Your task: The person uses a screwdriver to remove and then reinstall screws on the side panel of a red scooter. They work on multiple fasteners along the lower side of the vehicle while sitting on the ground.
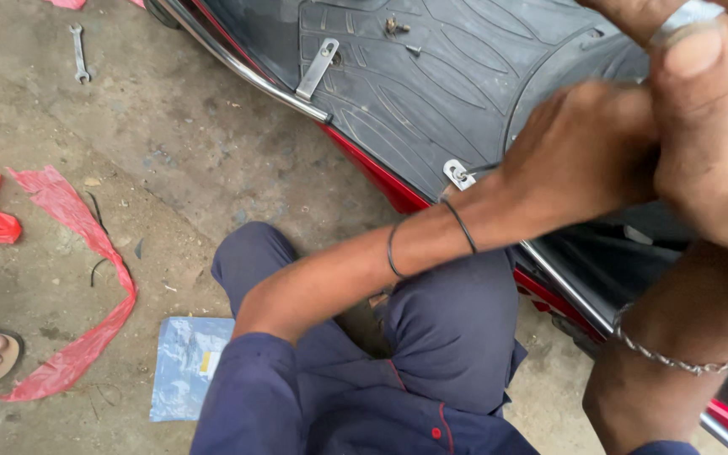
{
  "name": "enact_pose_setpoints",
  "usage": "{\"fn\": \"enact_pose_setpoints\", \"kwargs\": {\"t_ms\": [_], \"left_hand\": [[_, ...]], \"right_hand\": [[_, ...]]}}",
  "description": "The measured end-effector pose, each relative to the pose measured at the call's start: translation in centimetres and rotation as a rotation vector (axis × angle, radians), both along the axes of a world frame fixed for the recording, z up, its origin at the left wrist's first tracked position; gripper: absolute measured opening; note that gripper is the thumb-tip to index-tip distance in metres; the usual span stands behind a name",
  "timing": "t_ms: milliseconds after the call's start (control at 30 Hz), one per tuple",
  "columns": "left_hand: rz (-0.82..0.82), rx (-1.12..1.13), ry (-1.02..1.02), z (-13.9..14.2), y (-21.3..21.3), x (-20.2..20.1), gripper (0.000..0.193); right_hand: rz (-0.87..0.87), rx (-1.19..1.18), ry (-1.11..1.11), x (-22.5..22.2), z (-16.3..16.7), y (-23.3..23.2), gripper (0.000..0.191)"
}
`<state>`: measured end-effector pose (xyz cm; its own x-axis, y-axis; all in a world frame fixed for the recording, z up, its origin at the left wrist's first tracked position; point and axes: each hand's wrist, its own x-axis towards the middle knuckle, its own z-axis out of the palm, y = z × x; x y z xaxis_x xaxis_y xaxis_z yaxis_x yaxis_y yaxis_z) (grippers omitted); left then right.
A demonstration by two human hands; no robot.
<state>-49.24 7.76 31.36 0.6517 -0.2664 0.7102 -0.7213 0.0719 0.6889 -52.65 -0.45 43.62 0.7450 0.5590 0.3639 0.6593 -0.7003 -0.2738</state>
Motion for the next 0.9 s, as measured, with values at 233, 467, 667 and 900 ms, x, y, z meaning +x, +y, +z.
{"fn": "enact_pose_setpoints", "kwargs": {"t_ms": [233, 467, 667, 900], "left_hand": [[-0.975, 0.237, 0.261, 0.8, 2.3, 7.3, 0.016], [0.227, -0.067, 0.126, 1.2, -0.4, -1.5, 0.054], [-0.201, -0.078, 0.014, -2.3, -1.0, 4.3, 0.039], [-0.741, 0.239, 0.338, 2.5, 3.7, 6.0, 0.031]], "right_hand": [[0.024, -0.125, -0.01, 0.7, 1.3, 1.6, 0.062], [-0.08, 0.024, 0.029, 0.2, -1.2, -0.4, 0.055], [-0.094, 0.039, 0.055, 0.4, -0.4, -0.2, 0.055], [-0.099, 0.049, 0.041, 1.0, -1.1, 0.2, 0.055]]}}
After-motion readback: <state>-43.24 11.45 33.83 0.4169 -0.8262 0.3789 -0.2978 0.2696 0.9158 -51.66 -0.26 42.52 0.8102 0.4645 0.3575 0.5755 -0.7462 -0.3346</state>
